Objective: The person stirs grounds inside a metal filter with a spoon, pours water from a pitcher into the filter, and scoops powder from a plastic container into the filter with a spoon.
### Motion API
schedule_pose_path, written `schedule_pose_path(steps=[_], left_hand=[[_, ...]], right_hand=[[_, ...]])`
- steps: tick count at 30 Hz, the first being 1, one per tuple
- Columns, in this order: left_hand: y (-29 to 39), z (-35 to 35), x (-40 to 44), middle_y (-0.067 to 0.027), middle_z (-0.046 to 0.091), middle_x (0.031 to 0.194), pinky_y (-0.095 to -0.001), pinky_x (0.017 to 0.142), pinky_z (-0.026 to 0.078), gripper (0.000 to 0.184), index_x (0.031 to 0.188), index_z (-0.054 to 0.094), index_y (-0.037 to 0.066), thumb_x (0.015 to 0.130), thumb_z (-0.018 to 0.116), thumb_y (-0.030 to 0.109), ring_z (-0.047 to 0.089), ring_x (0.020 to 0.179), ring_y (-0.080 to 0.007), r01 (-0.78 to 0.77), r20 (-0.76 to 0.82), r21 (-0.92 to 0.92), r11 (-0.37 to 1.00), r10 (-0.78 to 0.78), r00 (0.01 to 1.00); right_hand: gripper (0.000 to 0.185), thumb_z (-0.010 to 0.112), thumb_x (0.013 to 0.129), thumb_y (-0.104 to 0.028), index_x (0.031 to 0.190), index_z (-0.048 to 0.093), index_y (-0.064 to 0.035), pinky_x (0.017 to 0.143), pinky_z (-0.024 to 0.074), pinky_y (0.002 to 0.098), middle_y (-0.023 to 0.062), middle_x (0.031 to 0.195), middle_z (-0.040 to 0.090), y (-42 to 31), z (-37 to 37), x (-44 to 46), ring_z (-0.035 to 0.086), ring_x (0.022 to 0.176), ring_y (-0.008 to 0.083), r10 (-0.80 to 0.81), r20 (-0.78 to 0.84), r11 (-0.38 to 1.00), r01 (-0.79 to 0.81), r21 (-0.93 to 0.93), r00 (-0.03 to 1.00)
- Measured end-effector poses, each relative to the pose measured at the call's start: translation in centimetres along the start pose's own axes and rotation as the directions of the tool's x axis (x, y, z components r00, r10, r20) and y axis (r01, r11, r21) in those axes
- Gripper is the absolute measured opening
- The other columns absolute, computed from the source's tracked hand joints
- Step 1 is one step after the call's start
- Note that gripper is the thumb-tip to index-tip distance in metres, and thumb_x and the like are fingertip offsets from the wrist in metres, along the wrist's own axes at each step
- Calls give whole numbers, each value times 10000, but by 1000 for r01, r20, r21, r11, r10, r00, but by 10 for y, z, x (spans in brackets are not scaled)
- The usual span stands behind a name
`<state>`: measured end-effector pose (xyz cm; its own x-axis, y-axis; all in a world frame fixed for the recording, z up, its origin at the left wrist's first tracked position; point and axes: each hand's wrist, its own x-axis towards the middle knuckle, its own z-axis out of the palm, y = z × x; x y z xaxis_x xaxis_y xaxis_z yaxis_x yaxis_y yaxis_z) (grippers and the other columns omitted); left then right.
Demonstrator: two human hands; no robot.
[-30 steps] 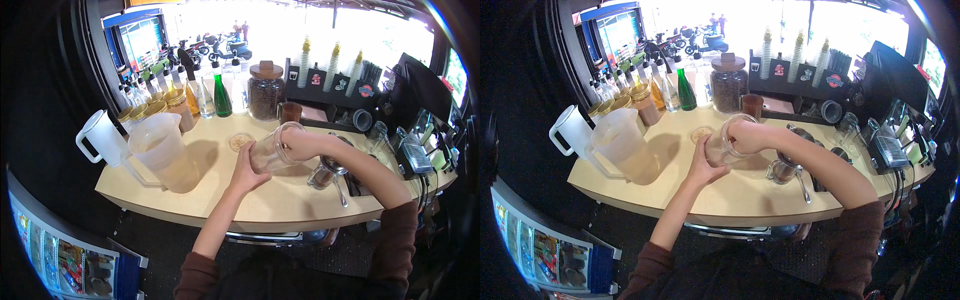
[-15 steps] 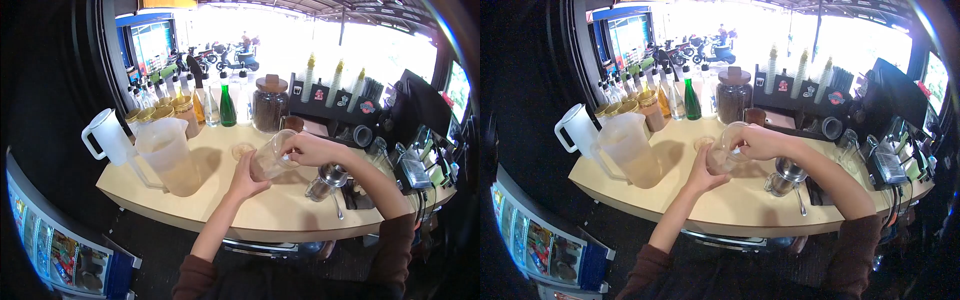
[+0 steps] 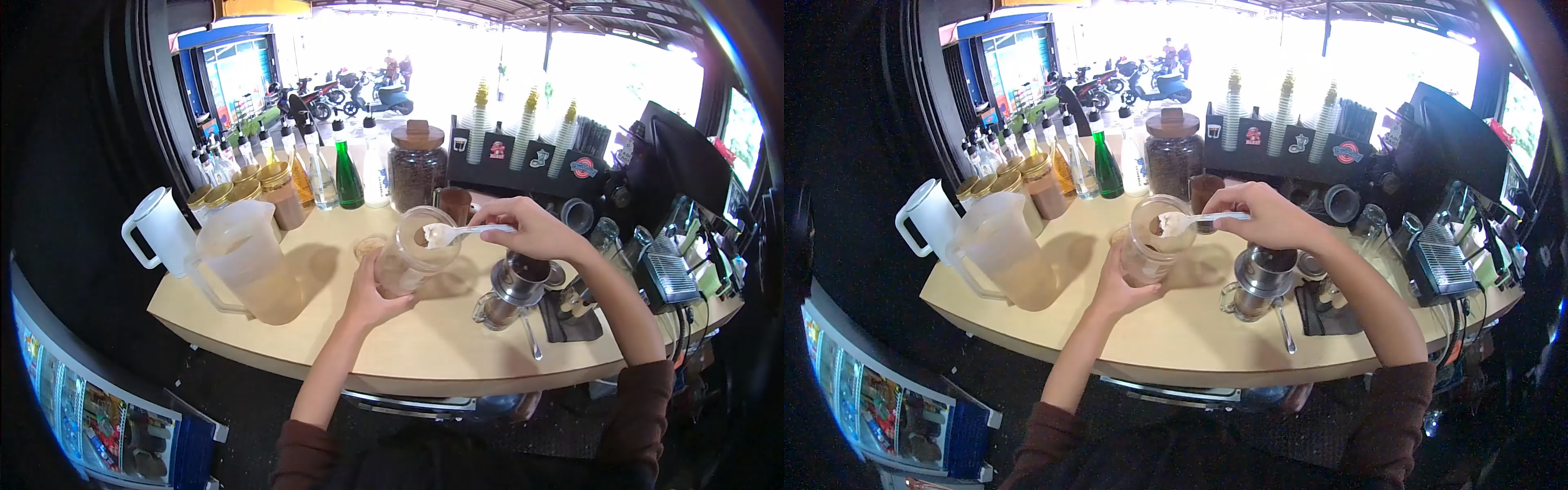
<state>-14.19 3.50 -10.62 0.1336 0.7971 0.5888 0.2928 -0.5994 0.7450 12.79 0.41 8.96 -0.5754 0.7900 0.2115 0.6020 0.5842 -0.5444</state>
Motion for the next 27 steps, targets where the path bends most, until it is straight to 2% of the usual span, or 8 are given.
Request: schedule_pose_path(steps=[5, 7, 11, 13, 16, 22, 24, 27], left_hand=[[-4, 5, -3, -160, 521, 1257, -378, 993, 441, 937, 1317, 392, 17, 536, 882, 181, 531, 1178, -253, 35, -6, -59, 998, -35, 999], [3, 8, -4, -157, 531, 1252, -378, 988, 446, 921, 1308, 398, 7, 541, 881, 173, 534, 1177, -250, 80, 17, -33, 996, -80, 997], [-3, 21, -1, -156, 568, 1211, -372, 968, 462, 874, 1281, 412, -26, 562, 875, 150, 560, 1146, -247, 164, 86, -117, 980, -154, 984], [6, 31, 2, -158, 577, 1201, -370, 956, 470, 862, 1277, 411, -35, 571, 871, 144, 571, 1128, -247, 225, 90, -156, 962, -213, 973], [4, 51, 4, -164, 588, 1185, -367, 936, 482, 833, 1272, 412, -38, 590, 862, 125, 590, 1095, -247, 302, 63, -136, 944, -296, 953], [15, 66, 6, -172, 586, 1181, -372, 926, 488, 771, 1245, 423, -13, 608, 850, 69, 590, 1089, -241, 287, 5, -111, 951, -288, 958], [23, 67, 6, -156, 574, 1204, -376, 938, 491, 774, 1265, 400, 1, 624, 833, 21, 585, 1096, -243, 436, 111, -458, 774, -437, 893], [1, 72, 3, -151, 597, 1165, -400, 919, 524, 649, 1209, 424, 17, 665, 769, -61, 605, 1083, -265, 369, 88, -500, 783, -378, 922]], right_hand=[[222, 643, 847, -116, 1048, 668, -23, 718, 457, 290, 82, 857, 622, 12, -21, -28, 550, 773, 140, 86, -104, 982, -67, 175, 991], [221, 629, 858, -100, 1061, 665, -20, 763, 471, 291, 99, 921, 632, 17, -30, -47, 578, 831, 150, -1, -179, 992, 23, 120, 984], [225, 614, 862, -86, 1068, 657, -7, 814, 478, 326, 124, 959, 638, 27, -42, -88, 617, 885, 209, 70, -254, 995, -48, 92, 965], [220, 601, 883, -76, 1082, 661, -5, 781, 460, 275, 79, 901, 600, 27, -49, -106, 575, 869, 148, 122, -227, 991, -106, 82, 966], [236, 618, 849, -105, 1067, 667, -28, 765, 478, 356, 131, 897, 634, 38, -50, -129, 616, 820, 276, 77, -329, 995, -92, -28, 941], [261, 629, 832, -17, 1087, 668, -58, 681, 471, 360, 130, 821, 609, 49, -39, -148, 597, 743, 280, 56, -364, 995, -82, -55, 930], [288, 635, 816, 33, 1086, 666, -64, 626, 468, 347, 120, 804, 594, 54, -33, -151, 590, 707, 267, 76, -341, 995, -96, -42, 937], [274, 635, 823, 29, 1080, 664, -61, 598, 467, 338, 111, 808, 586, 51, -33, -152, 590, 701, 259, 128, -350, 990, -142, -13, 928]])
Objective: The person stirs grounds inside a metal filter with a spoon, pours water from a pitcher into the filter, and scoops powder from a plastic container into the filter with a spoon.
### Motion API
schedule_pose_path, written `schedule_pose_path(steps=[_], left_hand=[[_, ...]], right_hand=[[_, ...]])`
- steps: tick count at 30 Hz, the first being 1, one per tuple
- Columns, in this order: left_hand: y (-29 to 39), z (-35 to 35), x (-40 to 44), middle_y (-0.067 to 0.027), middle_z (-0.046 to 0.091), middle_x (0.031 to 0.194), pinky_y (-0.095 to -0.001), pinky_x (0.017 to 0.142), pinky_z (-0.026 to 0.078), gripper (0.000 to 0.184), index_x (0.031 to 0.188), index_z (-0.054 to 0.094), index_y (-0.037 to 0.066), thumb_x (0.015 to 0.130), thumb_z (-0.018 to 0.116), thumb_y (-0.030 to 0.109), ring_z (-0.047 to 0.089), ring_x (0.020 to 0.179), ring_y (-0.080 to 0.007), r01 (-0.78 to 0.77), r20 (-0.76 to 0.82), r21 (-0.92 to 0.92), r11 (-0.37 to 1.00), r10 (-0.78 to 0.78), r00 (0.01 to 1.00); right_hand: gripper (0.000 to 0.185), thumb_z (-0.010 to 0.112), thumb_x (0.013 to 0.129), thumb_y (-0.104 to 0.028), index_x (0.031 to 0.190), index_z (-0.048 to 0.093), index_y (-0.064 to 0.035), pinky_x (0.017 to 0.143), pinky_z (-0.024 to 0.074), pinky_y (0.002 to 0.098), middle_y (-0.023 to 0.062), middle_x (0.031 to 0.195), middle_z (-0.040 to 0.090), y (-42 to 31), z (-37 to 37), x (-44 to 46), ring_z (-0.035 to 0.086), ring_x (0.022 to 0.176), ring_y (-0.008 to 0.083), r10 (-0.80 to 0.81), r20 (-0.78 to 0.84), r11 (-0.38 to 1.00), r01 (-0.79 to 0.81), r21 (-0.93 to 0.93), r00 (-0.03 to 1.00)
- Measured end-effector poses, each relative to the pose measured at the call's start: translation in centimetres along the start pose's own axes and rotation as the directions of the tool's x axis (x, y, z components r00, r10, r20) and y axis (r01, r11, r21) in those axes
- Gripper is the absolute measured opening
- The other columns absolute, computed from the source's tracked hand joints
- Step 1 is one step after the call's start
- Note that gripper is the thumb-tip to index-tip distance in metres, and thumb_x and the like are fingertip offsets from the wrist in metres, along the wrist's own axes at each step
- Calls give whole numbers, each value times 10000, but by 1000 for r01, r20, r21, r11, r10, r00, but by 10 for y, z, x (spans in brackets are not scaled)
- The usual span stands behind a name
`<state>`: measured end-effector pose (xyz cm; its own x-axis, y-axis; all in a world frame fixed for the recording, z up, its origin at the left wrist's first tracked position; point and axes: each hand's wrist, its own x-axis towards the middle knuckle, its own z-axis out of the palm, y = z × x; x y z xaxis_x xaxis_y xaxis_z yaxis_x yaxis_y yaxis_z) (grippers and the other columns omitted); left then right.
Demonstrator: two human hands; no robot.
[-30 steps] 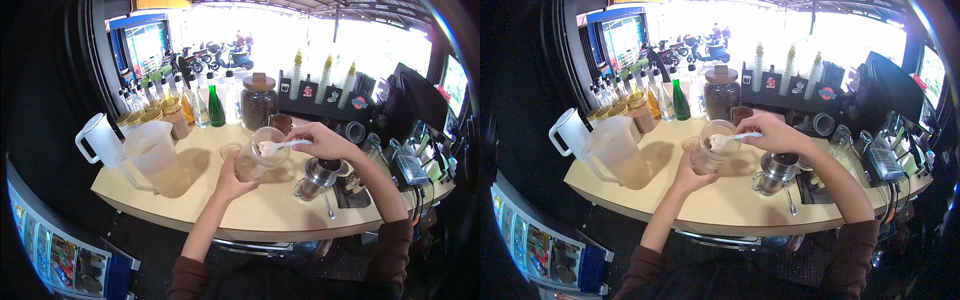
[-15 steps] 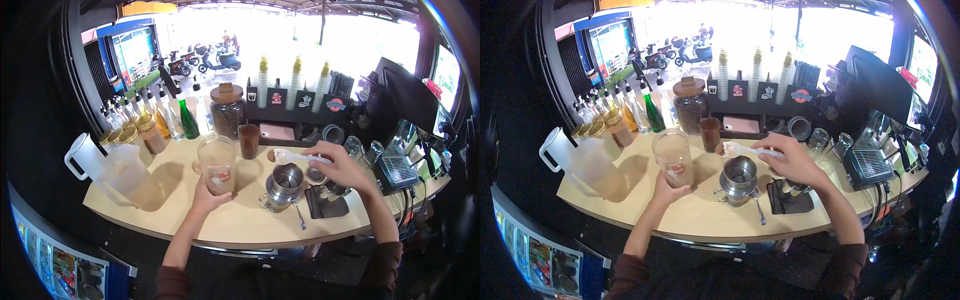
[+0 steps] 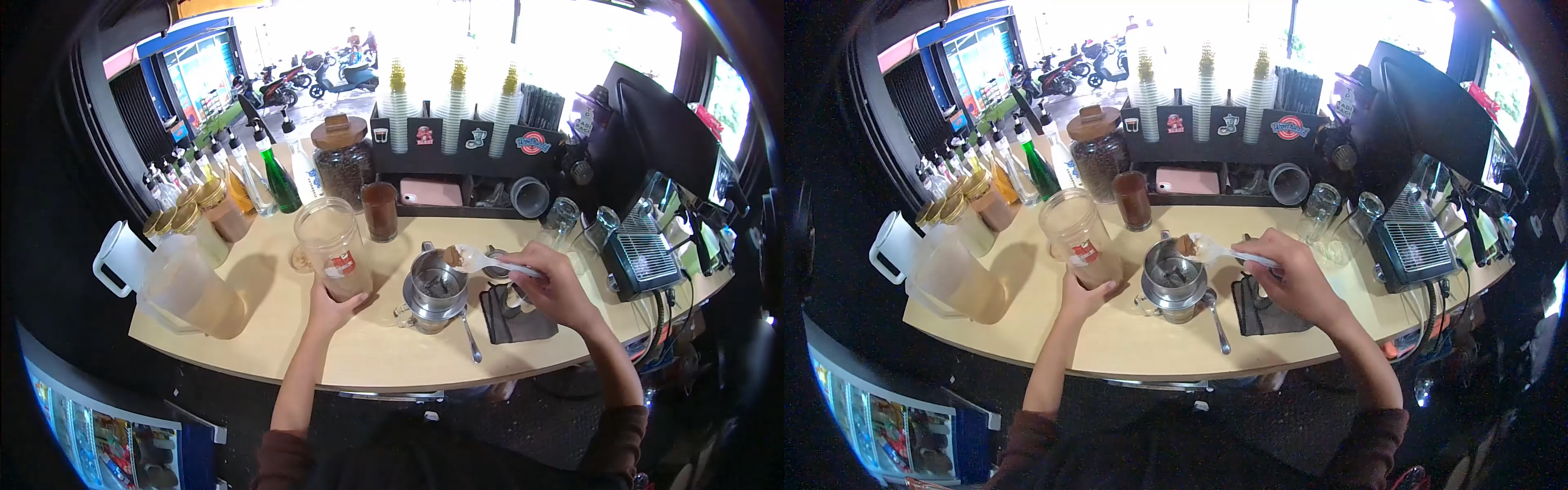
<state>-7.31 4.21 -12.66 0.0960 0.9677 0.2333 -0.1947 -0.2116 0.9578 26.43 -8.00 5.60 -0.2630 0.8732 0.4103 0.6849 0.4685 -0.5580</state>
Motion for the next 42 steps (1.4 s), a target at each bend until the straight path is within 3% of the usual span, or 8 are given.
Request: schedule_pose_path(steps=[1, 3, 7, 9, 34, 37, 39, 42], left_hand=[[-2, -3, 1, -151, 597, 1165, -400, 919, 524, 649, 1209, 424, 17, 665, 769, -61, 605, 1083, -265, 1, -1, -3, 1000, -1, 1000], [-2, -5, 1, -152, 602, 1160, -399, 917, 522, 659, 1207, 428, 21, 655, 778, -58, 613, 1070, -266, -108, -14, 346, 932, 120, 993], [4, -1, -1, -153, 605, 1158, -393, 917, 518, 671, 1208, 428, 10, 646, 789, -46, 616, 1066, -264, -85, -33, 277, 957, 98, 995], [0, -7, 3, -136, 562, 1232, -369, 971, 465, 845, 1309, 374, 18, 611, 849, 37, 563, 1138, -234, -53, -19, 349, 936, 63, 998], [7, -5, 2, -147, 565, 1223, -366, 954, 479, 838, 1314, 370, 13, 623, 844, 32, 573, 1125, -237, -36, -7, 313, 949, 40, 999], [1, -8, 3, -152, 563, 1228, -370, 962, 470, 845, 1315, 367, 5, 621, 847, 46, 569, 1130, -241, -51, 0, 337, 940, 54, 999], [-3, -10, 4, -155, 563, 1229, -371, 970, 461, 849, 1311, 370, -2, 616, 853, 64, 564, 1136, -245, -48, -19, 365, 930, 59, 998], [-1, -9, 3, -155, 562, 1232, -370, 976, 454, 852, 1310, 373, -1, 612, 856, 73, 560, 1140, -246, -30, -24, 369, 929, 42, 999]], right_hand=[[274, 635, 823, 29, 1080, 664, -61, 598, 467, 338, 111, 808, 586, 1, 1, 0, 590, 701, 259, 1, 2, 1000, -1, -2, 1000], [271, 634, 827, 30, 1079, 666, -65, 584, 464, 331, 103, 805, 576, 6, 4, 0, 585, 693, 249, -45, -29, 999, 46, 3, 999], [285, 639, 827, 29, 1091, 663, -75, 574, 455, 332, 99, 796, 571, 10, 4, 2, 574, 674, 236, -108, -63, 993, 104, -64, 992], [299, 640, 828, 27, 1106, 658, -82, 563, 442, 332, 97, 796, 564, 12, 8, 2, 560, 663, 229, -106, -48, 993, 103, -60, 993], [335, 636, 818, 51, 1118, 672, -91, 573, 446, 300, 86, 802, 555, 12, 11, -11, 556, 653, 192, -13, -103, 994, 1, -113, 995], [346, 643, 805, 71, 1112, 684, -81, 549, 366, 246, 45, 783, 524, 13, 16, -18, 473, 644, 121, -9, -159, 999, 3, -36, 987], [362, 629, 812, 73, 1138, 666, -81, 609, 458, 299, 84, 818, 545, 7, 16, -20, 556, 699, 178, 12, -94, 999, -15, -30, 996], [375, 622, 814, 77, 1151, 663, -84, 627, 465, 308, 82, 836, 547, 5, 19, -21, 556, 698, 189, 13, -127, 999, -8, 35, 992]])
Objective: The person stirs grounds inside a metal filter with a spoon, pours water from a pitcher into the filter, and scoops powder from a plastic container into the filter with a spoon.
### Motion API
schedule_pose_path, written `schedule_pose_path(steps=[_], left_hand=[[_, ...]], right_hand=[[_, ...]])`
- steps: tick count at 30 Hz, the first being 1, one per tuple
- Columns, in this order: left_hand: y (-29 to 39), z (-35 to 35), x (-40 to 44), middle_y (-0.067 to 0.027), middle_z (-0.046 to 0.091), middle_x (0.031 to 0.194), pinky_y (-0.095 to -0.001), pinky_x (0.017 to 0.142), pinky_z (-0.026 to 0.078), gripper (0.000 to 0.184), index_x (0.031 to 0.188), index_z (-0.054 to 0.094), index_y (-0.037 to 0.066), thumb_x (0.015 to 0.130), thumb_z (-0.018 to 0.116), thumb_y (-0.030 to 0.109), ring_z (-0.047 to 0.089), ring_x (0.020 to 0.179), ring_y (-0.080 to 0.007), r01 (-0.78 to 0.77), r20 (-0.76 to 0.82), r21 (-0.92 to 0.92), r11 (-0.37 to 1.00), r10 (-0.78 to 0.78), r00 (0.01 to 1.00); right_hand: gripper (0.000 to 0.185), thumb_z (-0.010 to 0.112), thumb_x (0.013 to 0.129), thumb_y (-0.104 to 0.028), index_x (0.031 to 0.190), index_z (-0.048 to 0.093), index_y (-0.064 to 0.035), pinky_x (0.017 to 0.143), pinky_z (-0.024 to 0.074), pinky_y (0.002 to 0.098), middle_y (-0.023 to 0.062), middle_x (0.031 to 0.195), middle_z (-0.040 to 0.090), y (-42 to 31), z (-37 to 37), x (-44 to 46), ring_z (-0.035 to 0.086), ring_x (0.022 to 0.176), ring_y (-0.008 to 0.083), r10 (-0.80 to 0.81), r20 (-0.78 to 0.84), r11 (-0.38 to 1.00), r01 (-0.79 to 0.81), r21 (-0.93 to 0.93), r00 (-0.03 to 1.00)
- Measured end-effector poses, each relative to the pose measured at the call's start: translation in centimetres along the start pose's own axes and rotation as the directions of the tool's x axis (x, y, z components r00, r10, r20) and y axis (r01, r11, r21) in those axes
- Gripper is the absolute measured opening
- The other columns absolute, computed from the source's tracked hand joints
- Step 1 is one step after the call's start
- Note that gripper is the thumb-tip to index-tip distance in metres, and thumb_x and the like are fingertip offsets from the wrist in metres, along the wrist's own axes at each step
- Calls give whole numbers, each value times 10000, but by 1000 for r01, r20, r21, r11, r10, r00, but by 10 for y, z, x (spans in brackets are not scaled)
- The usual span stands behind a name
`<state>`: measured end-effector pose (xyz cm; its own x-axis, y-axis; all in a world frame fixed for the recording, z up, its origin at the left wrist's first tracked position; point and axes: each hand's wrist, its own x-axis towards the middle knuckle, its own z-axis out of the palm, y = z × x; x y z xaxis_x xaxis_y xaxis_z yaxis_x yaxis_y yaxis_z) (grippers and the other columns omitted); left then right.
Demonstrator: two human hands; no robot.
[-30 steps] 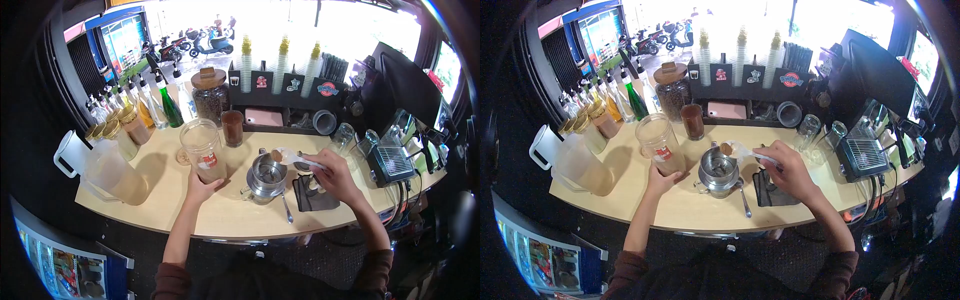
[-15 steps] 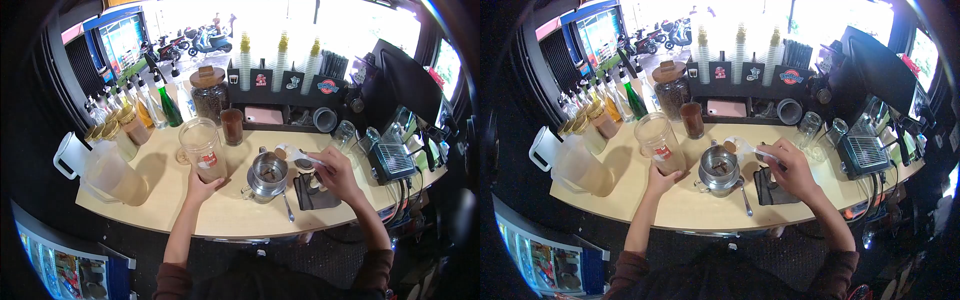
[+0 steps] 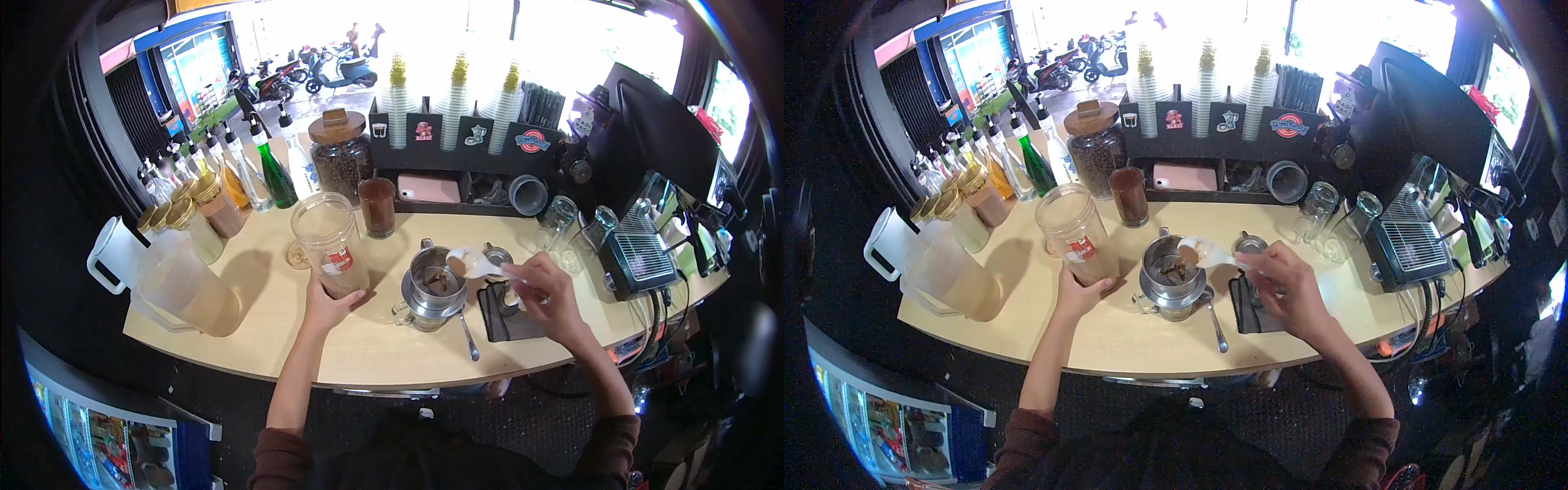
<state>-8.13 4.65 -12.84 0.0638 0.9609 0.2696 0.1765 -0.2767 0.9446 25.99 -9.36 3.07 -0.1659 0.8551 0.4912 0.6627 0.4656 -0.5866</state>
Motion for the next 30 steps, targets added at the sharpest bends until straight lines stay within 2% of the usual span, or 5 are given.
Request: schedule_pose_path(steps=[10, 13, 19, 25, 30], left_hand=[[-6, 1, 2, -154, 557, 1232, -372, 966, 463, 866, 1335, 353, 0, 622, 843, 44, 558, 1138, -239, -23, 18, -162, 986, 26, 1000], [11, 2, -4, -155, 548, 1243, -365, 963, 467, 888, 1359, 331, 8, 630, 838, 31, 554, 1142, -238, 18, 18, -138, 990, -15, 1000], [5, -1, -1, -161, 549, 1234, -364, 938, 489, 920, 1382, 288, 3, 642, 834, 33, 551, 1143, -250, -60, 27, -45, 997, 61, 998], [7, -2, -4, -219, 532, 1222, -389, 960, 468, 964, 1316, 230, 4, 612, 876, 133, 549, 1139, -280, -29, -28, 64, 997, 31, 999], [1, -2, -3, -235, 478, 1272, -414, 981, 448, 1014, 1302, 182, 21, 598, 894, 180, 520, 1173, -309, -67, -28, 49, 997, 69, 997]], right_hand=[[375, 629, 827, 42, 1167, 666, -112, 611, 463, 327, 84, 814, 531, -1, 15, 1, 552, 687, 213, -78, 33, 995, 79, -59, 996], [368, 630, 831, 35, 1165, 667, -112, 609, 459, 321, 83, 811, 527, 1, 18, 1, 547, 684, 211, -105, 51, 991, 109, -76, 993], [377, 625, 834, 37, 1176, 659, -114, 601, 450, 321, 82, 809, 526, 2, 18, 5, 532, 671, 210, -124, 61, 990, 127, -55, 990], [367, 619, 827, 48, 1162, 653, -97, 625, 451, 330, 105, 826, 535, -18, 16, 26, 552, 702, 235, -100, 71, 995, 101, -6, 992], [260, 580, 888, -69, 1135, 658, -82, 699, 464, 368, 117, 850, 546, -44, 32, 75, 582, 772, 272, -171, 104, 979, 181, -93, 980]])
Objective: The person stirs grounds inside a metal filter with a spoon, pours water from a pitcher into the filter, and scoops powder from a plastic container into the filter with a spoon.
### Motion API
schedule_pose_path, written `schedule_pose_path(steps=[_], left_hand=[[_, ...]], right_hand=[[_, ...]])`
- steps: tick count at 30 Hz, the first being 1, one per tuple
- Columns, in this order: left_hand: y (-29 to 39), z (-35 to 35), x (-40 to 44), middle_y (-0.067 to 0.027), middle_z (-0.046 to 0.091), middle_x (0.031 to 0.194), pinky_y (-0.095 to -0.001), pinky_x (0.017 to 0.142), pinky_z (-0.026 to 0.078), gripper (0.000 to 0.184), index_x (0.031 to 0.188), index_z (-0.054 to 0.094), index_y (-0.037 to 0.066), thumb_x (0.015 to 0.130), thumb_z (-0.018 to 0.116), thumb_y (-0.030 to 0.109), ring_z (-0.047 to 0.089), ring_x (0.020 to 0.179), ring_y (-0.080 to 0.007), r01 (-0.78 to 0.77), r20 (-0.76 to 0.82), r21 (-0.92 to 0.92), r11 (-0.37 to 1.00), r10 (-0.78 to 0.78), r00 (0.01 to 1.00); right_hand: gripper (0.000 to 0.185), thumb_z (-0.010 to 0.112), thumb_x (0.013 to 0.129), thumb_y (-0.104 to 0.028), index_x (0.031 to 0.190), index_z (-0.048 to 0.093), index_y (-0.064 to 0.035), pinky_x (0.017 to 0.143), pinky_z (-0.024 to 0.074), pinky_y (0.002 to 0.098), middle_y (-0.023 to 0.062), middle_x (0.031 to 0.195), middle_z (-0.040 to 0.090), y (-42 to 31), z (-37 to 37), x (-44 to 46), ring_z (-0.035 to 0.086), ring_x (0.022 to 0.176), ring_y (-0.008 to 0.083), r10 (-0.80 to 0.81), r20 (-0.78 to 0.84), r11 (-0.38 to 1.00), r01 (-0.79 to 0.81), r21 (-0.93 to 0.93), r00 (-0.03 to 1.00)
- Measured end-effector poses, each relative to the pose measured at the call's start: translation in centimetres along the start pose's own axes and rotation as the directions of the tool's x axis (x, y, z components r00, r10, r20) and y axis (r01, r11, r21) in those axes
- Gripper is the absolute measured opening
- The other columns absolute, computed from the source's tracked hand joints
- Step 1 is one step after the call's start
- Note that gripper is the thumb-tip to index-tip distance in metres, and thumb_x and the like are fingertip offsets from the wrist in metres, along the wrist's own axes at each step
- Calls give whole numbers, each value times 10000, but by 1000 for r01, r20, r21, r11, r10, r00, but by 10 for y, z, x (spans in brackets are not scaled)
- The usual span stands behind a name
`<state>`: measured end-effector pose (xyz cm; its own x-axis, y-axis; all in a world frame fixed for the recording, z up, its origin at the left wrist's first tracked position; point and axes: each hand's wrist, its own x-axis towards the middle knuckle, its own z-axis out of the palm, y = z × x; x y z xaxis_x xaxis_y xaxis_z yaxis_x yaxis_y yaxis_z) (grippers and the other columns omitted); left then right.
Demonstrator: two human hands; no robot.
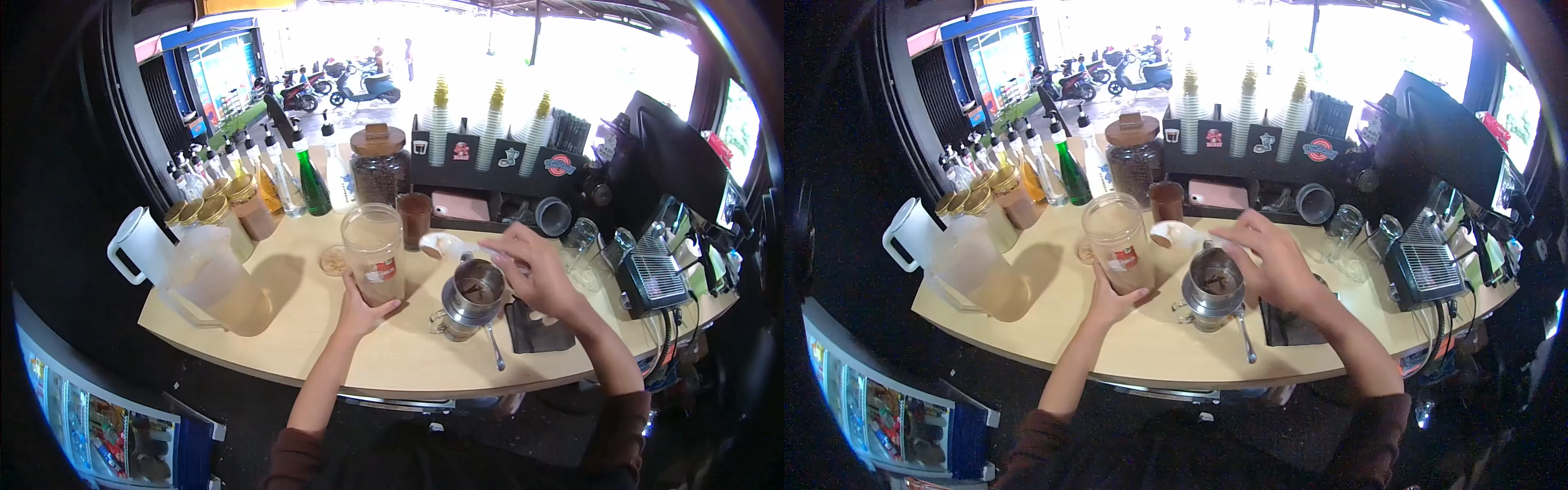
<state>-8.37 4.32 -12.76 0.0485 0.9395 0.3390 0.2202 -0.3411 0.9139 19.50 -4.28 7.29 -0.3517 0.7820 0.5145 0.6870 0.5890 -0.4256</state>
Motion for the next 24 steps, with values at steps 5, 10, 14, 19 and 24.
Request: schedule_pose_path(steps=[5, 10, 14, 19, 24], left_hand=[[0, -2, 2, -187, 432, 1263, -392, 970, 449, 932, 1281, 295, 10, 570, 884, 136, 499, 1155, -285, -90, -15, -126, 988, 89, 996], [-6, -9, 5, -199, 470, 1235, -439, 952, 447, 921, 1261, 351, 9, 539, 887, 206, 511, 1128, -338, -137, -44, 88, 987, 141, 989], [-7, -10, 5, -195, 513, 1253, -417, 991, 455, 910, 1304, 330, -10, 568, 852, 104, 544, 1160, -304, -115, -85, 249, 962, 140, 986], [-23, -7, 6, -241, 484, 1255, -476, 974, 423, 1050, 1380, 270, -8, 563, 876, 253, 499, 1140, -383, -87, -93, 275, 958, 116, 989], [-5, -6, 1, -242, 465, 1285, -454, 1011, 401, 1041, 1378, 274, -18, 563, 883, 206, 477, 1190, -379, -72, -142, 234, 970, 108, 984]], right_hand=[[270, 606, 843, -41, 1105, 666, -73, 692, 447, 343, 98, 862, 573, -16, 31, 80, 580, 762, 233, -239, -4, 963, 236, -132, 971], [204, 624, 738, -63, 918, 690, -131, 782, 369, 351, 15, 911, 575, -18, 68, 119, 567, 951, 168, -454, 246, 635, 505, -584, 856], [264, 661, 710, -45, 967, 662, -108, 902, 376, 388, 23, 958, 562, -18, 86, 126, 538, 983, 173, -440, 329, 589, 544, -597, 836], [307, 662, 725, -43, 1028, 648, -90, 978, 352, 432, 64, 1049, 553, -14, 70, 108, 527, 1034, 219, -494, 179, 676, 506, -537, 851], [301, 622, 740, -7, 1035, 651, -59, 959, 365, 432, 101, 1073, 553, 5, 33, 54, 525, 1064, 254, -459, -46, 829, 408, -383, 887]])
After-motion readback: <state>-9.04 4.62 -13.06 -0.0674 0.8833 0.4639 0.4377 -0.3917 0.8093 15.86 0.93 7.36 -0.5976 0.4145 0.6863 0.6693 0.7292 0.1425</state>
